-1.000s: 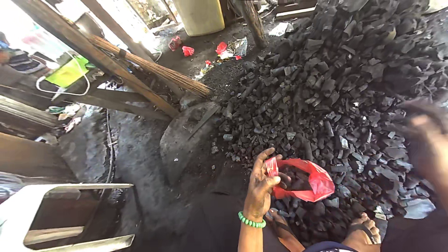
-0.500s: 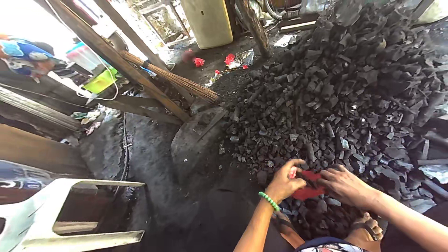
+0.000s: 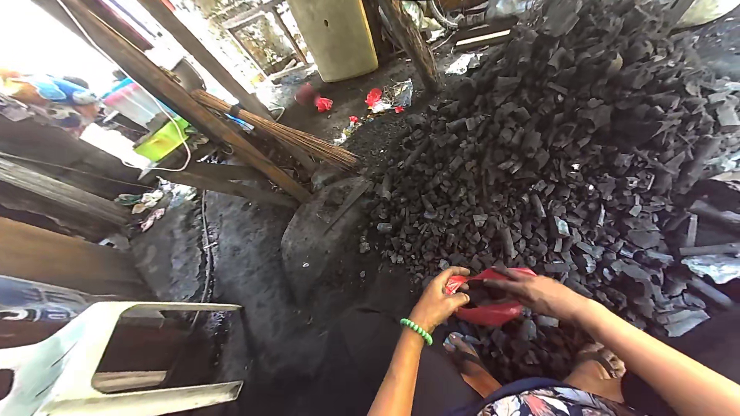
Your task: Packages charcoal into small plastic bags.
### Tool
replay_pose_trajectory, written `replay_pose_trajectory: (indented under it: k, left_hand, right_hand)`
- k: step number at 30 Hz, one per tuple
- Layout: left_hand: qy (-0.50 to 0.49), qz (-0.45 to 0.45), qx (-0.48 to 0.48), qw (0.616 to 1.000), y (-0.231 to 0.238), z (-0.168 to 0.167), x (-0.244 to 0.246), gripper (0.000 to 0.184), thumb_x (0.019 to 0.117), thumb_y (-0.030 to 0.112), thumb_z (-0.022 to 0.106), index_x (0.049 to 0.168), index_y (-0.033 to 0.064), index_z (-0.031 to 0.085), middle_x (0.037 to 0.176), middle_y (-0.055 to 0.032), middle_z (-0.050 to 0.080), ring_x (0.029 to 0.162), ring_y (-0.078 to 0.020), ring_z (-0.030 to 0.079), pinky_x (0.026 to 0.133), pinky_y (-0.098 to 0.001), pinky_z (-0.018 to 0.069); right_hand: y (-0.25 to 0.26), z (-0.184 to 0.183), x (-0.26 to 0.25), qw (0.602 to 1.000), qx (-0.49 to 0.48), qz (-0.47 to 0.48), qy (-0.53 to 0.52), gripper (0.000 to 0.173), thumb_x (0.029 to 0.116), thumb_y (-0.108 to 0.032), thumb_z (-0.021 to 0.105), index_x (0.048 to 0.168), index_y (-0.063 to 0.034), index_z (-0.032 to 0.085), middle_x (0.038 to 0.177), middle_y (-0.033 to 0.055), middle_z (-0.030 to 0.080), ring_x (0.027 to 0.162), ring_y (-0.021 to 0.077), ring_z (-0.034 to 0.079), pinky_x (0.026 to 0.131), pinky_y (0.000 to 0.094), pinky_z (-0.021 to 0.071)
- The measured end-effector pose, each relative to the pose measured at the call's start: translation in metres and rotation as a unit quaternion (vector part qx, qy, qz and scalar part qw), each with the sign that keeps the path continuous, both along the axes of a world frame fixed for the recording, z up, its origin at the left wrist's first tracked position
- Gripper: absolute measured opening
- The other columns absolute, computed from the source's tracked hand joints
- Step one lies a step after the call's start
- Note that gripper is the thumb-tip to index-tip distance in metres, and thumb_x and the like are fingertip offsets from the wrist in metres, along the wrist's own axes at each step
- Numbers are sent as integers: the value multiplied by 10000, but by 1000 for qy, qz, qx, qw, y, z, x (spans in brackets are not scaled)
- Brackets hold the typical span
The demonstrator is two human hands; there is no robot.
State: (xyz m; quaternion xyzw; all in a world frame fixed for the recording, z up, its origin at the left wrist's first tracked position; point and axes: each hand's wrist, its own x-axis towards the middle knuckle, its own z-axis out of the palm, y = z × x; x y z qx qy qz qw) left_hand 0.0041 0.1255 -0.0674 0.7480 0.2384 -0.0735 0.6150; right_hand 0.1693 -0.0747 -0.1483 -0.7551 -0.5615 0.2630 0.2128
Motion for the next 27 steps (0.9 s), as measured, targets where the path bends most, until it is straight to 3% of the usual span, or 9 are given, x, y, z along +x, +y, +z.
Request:
replay_pose_trajectory:
  k: [3, 6, 10, 12, 14, 18, 21, 24, 27]
  left_hand:
    - [-126, 98, -80, 984, 0, 12, 0, 535, 908, -2, 570, 1434, 46, 490, 1130, -122, 657, 803, -147, 626, 718, -311, 539]
    - [-229, 158, -97, 956, 12, 44, -1, 628, 892, 44, 556, 1493, 175, 430, 1196, -67, 646, 846, -125, 674, 726, -291, 589]
    - [-296, 172, -101, 934, 28, 75, -10, 651, 883, 61, 579, 1503, 185, 426, 1286, -86, 637, 860, -134, 702, 699, -261, 604]
    - [-291, 173, -87, 937, 30, 73, -14, 662, 852, 114, 637, 1483, 189, 451, 1286, -65, 643, 893, -129, 704, 723, -262, 606]
    - [-269, 182, -60, 944, 32, 64, -15, 664, 815, 112, 651, 1454, 180, 479, 1271, -37, 641, 896, -110, 690, 737, -253, 595]
    - [-238, 227, -42, 943, 38, 47, -12, 662, 797, 68, 617, 1441, 137, 482, 1226, -43, 639, 881, -103, 678, 735, -241, 584]
    - [-233, 243, -67, 939, 38, 40, -8, 664, 791, 44, 608, 1437, 125, 477, 1189, -57, 647, 857, -121, 686, 730, -261, 595]
    - [-216, 242, -98, 941, 30, 36, -8, 682, 772, 83, 653, 1432, 131, 487, 1191, -70, 657, 856, -133, 690, 736, -273, 598]
    - [-214, 216, -152, 940, 18, 29, -7, 691, 760, 104, 693, 1422, 140, 499, 1199, -73, 669, 880, -143, 697, 755, -277, 597]
  right_hand:
    - [-4, 3, 24, 972, 165, -166, 30, 276, 1009, -1, 548, 1225, -26, 718, 1213, 194, 697, 1097, 362, 686, 972, 589, 528]
    - [-5, -20, 46, 948, 113, -291, 67, 197, 1012, -52, 602, 1167, 29, 694, 1130, 238, 678, 1045, 390, 670, 949, 606, 511]
    - [6, -75, 29, 965, -173, -177, 90, 375, 989, -169, 652, 1331, -15, 640, 1315, 267, 625, 1223, 452, 600, 1047, 647, 450]
    - [15, -91, 1, 946, -292, -131, 51, 515, 996, -275, 650, 1451, -57, 548, 1474, 284, 504, 1329, 503, 507, 1049, 697, 415]
    - [27, -101, -27, 930, -351, -105, 22, 611, 967, -193, 682, 1521, -53, 464, 1569, 332, 347, 1416, 564, 354, 1075, 757, 318]
    - [36, -113, -40, 927, -367, -78, -25, 590, 958, 42, 587, 1521, -96, 471, 1571, 354, 313, 1409, 578, 349, 1068, 767, 301]
    - [38, -109, -26, 915, -400, -51, -32, 601, 954, 27, 602, 1519, -144, 486, 1592, 328, 299, 1417, 578, 330, 1066, 755, 316]
    - [34, -99, -23, 905, -419, -58, -33, 502, 953, 33, 597, 1448, -18, 533, 1575, 323, 331, 1407, 561, 357, 1037, 724, 377]
    - [8, -102, 1, 927, -324, -186, 40, 459, 966, -47, 618, 1420, -7, 565, 1530, 309, 413, 1366, 540, 441, 1034, 698, 434]
